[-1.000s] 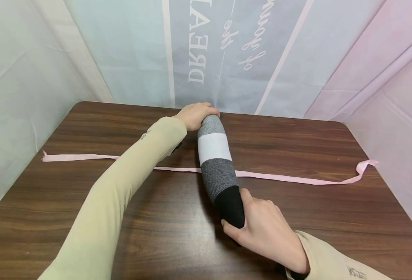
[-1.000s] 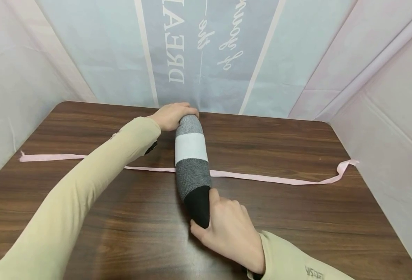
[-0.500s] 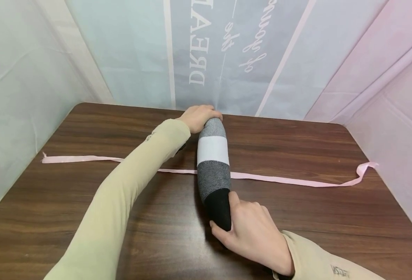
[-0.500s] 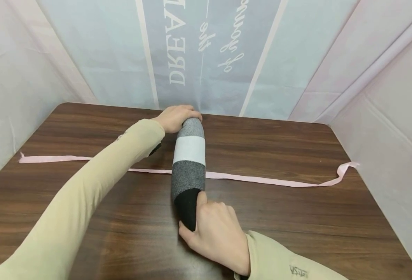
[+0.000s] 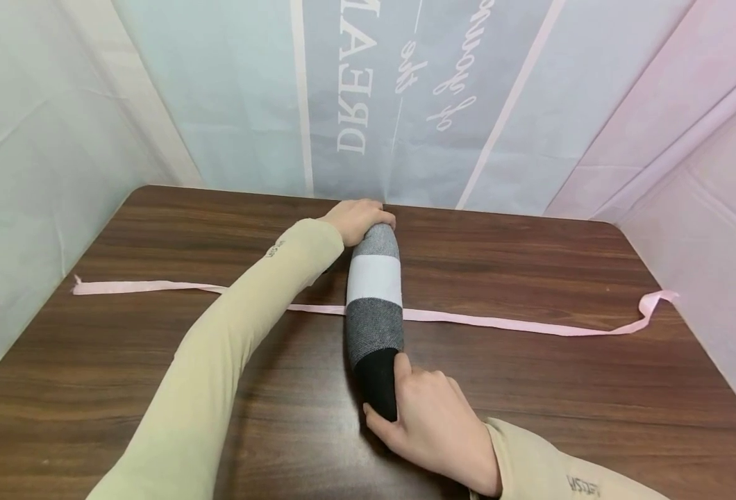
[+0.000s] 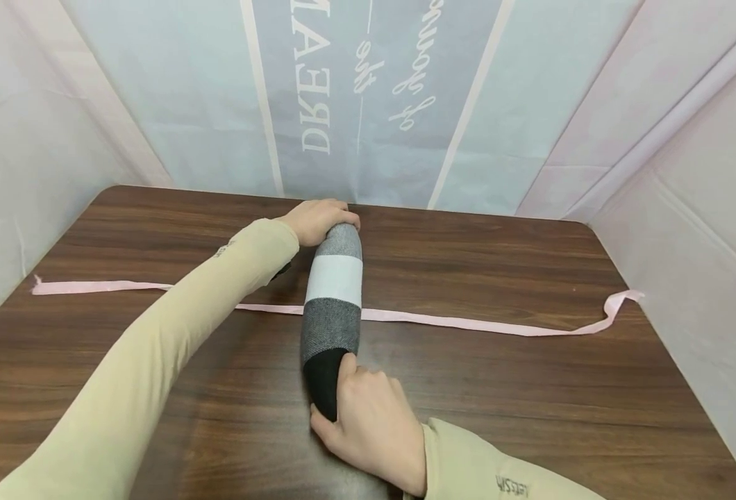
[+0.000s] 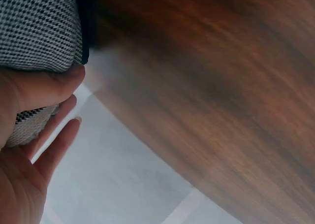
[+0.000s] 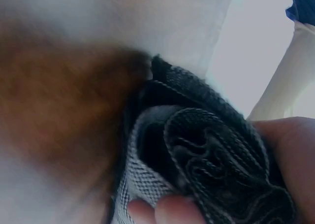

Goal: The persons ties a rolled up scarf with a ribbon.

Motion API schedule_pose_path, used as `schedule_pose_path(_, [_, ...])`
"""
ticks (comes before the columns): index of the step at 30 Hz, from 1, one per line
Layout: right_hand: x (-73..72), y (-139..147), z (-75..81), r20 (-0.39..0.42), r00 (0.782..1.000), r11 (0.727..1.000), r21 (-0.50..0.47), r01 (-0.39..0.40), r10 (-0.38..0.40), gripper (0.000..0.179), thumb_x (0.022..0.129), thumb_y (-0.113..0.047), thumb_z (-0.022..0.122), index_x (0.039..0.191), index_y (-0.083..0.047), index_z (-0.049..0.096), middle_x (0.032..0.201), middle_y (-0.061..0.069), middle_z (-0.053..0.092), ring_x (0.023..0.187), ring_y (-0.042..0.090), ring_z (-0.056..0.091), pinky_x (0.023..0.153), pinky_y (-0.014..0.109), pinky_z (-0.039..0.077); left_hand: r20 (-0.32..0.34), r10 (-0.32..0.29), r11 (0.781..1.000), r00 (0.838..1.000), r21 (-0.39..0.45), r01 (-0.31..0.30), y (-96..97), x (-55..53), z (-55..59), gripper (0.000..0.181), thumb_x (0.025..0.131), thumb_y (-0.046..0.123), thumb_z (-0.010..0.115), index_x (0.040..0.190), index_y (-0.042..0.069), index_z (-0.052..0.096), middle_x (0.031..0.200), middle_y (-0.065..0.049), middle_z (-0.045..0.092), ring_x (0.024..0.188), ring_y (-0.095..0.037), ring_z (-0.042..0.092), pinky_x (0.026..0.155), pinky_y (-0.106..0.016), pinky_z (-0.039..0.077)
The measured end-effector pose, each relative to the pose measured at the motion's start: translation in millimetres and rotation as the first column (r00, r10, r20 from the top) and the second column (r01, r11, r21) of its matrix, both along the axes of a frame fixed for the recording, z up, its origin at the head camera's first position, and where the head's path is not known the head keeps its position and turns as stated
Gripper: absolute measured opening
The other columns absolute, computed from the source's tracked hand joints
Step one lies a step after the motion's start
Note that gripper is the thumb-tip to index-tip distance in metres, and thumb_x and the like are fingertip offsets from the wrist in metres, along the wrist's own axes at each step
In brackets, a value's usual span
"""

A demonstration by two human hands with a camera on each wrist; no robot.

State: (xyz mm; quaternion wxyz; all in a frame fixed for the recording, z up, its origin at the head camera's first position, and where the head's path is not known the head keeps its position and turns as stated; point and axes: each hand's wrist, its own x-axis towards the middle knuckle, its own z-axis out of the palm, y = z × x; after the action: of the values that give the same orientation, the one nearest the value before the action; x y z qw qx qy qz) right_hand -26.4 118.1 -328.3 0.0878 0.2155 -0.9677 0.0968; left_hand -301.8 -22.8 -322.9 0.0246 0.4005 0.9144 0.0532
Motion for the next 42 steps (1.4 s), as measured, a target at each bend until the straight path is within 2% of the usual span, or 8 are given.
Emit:
schedule_pose_path(10, [2.2, -3.1, -0.6, 0.03, 1.0, 1.0, 0.028, -0.008, 0.007, 0.045, 0.076, -0.047, 0.071, 0.084, -0.008, 0.048, 0.044, -0.01, 0.034, 0.038, 0.008, 0.039, 0.037, 0.025, 0.031, 0.031, 0.019, 1.0, 0.999, 0.003, -0.019, -1.9, 2.9, -1.4, 0.052, 0.086, -0.011, 0.054, 0.124, 0.025, 0.062, 0.12, -0.005, 0.06, 0.118, -0.023, 0.053, 0.095, -0.039, 0.046])
schedule_pose_path(17, [2.5, -2.0, 0.6, 0.013, 1.0, 0.998, 0.062, -0.017, 0.016, 0.05, 0.077, -0.052, 0.069, 0.084, -0.007, 0.048, 0.047, -0.006, 0.04, 0.039, 0.009, 0.044, 0.038, 0.027, 0.036, 0.034, 0.018, 1.0, 0.999, 0.007, -0.019, -1.7, 0.8, -2.7, 0.056, 0.086, -0.012, 0.054, 0.126, 0.025, 0.06, 0.121, -0.004, 0.061, 0.118, -0.023, 0.054, 0.094, -0.039, 0.047])
schedule_pose_path(25, [4.0, -1.6, -0.4, -0.013, 1.0, 0.993, 0.112, -0.025, 0.026, 0.054, 0.08, -0.062, 0.062, 0.075, -0.012, 0.044, 0.047, -0.005, 0.039, 0.039, 0.013, 0.044, 0.039, 0.029, 0.037, 0.081, 0.076, 0.997, 0.994, -0.024, -0.074, -8.2, 0.0, -5.9, 0.062, 0.089, -0.007, 0.052, 0.139, 0.028, 0.047, 0.134, -0.007, 0.054, 0.127, -0.025, 0.049, 0.1, -0.042, 0.044])
schedule_pose_path(31, [3.7, 1.3, 1.4, 0.035, 0.999, 0.995, 0.1, -0.014, 0.011, 0.06, 0.08, -0.072, 0.056, 0.077, -0.012, 0.048, 0.049, -0.004, 0.04, 0.042, 0.013, 0.045, 0.041, 0.029, 0.037, 0.075, 0.104, 0.994, 0.992, -0.039, -0.101, -11.2, 1.7, -5.0, 0.064, 0.088, -0.005, 0.053, 0.144, 0.024, 0.04, 0.14, -0.011, 0.049, 0.13, -0.027, 0.047, 0.099, -0.044, 0.045])
schedule_pose_path(36, [1.8, 7.5, 3.2, 0.062, 0.998, 0.995, 0.101, 0.009, -0.015, 0.07, 0.074, -0.082, 0.05, 0.081, -0.012, 0.052, 0.052, -0.005, 0.041, 0.044, 0.013, 0.046, 0.041, 0.028, 0.034, 0.095, 0.125, 0.992, 0.988, -0.031, -0.122, -12.9, 1.8, -6.1, 0.067, 0.086, -0.005, 0.054, 0.146, 0.02, 0.037, 0.141, -0.012, 0.048, 0.13, -0.028, 0.046, 0.1, -0.044, 0.044])
schedule_pose_path(42, [0.6, 15.1, 5.0, 0.03, 0.999, 0.992, 0.121, 0.02, -0.024, 0.071, 0.071, -0.086, 0.046, 0.077, -0.016, 0.052, 0.052, -0.009, 0.037, 0.043, 0.009, 0.037, 0.04, 0.025, 0.026, 0.103, 0.135, 0.991, 0.985, -0.016, -0.134, -17.1, 1.8, -7.6, 0.068, 0.083, -0.005, 0.055, 0.145, 0.017, 0.037, 0.14, -0.012, 0.049, 0.129, -0.029, 0.048, 0.101, -0.044, 0.043])
